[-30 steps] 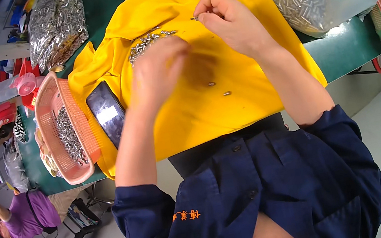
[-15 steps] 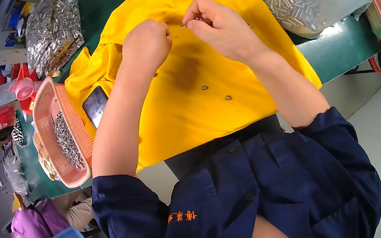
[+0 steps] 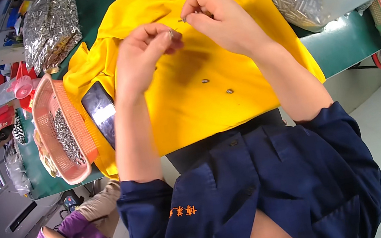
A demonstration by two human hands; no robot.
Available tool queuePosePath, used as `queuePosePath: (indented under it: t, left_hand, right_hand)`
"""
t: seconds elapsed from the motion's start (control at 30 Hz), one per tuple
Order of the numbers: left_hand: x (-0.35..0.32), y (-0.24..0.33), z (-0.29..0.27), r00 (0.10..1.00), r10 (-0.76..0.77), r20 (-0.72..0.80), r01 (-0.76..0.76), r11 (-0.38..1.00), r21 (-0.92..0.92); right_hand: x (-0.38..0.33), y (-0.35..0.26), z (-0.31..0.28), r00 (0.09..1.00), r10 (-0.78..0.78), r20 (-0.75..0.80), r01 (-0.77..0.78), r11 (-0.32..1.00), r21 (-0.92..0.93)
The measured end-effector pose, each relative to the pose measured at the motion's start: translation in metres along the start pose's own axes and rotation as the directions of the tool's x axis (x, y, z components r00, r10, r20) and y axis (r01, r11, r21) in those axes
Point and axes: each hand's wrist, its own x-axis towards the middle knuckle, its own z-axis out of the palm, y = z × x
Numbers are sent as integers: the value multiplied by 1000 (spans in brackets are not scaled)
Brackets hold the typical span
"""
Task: Sorting and inspecting small metal hardware components on a workbench.
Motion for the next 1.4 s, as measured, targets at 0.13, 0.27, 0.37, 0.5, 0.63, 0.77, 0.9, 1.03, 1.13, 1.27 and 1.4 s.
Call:
queuePosePath:
  t: [0.13, 0.27, 0.37, 0.5, 0.63, 0.77, 0.9, 1.03, 1.13, 1.27, 1.4]
  left_hand:
    - [-16, -18, 5, 998, -16, 57, 48, 782, -622]
    - [-14, -20, 4, 999, -4, 37, 27, 743, -669]
    - [-15, -21, 6, 999, -7, 41, 33, 750, -661]
    - [-15, -19, 8, 1000, -7, 31, 25, 784, -620]
    - [-18, -10, 12, 997, -39, -73, 10, 931, -365]
    - [-18, -11, 13, 992, -20, -124, -2, 984, -179]
    - [-17, -17, 13, 992, -35, -121, -1, 958, -286]
    - [-15, -19, 9, 990, -15, -143, -44, 915, -401]
    - [-17, -16, 8, 981, 13, -193, -73, 949, -307]
    - [-16, -20, 8, 979, 104, -174, -122, 988, -98]
    - [-16, -19, 7, 965, 175, -194, -204, 968, -143]
  right_hand:
    - [-3, -3, 6, 992, -30, 119, 27, 999, 29]
    - [-4, -6, 7, 985, -13, 172, 13, 1000, 3]
    - [-3, -6, 6, 983, 1, 182, -4, 1000, 19]
    - [-3, -1, 8, 983, -64, 169, 64, 998, 6]
    - [-6, -1, 11, 973, -183, 142, 219, 924, -313]
    - [-8, 0, 18, 969, -212, 128, 247, 857, -453]
    - [-4, 8, 17, 988, -70, 136, 105, 959, -265]
    - [1, 14, 7, 990, 93, 109, -119, 957, 266]
    - [0, 10, 7, 988, 122, 95, -140, 967, 211]
    - [0, 10, 11, 991, 80, 104, -90, 991, 101]
    - [0, 9, 10, 992, 75, 97, -84, 992, 96]
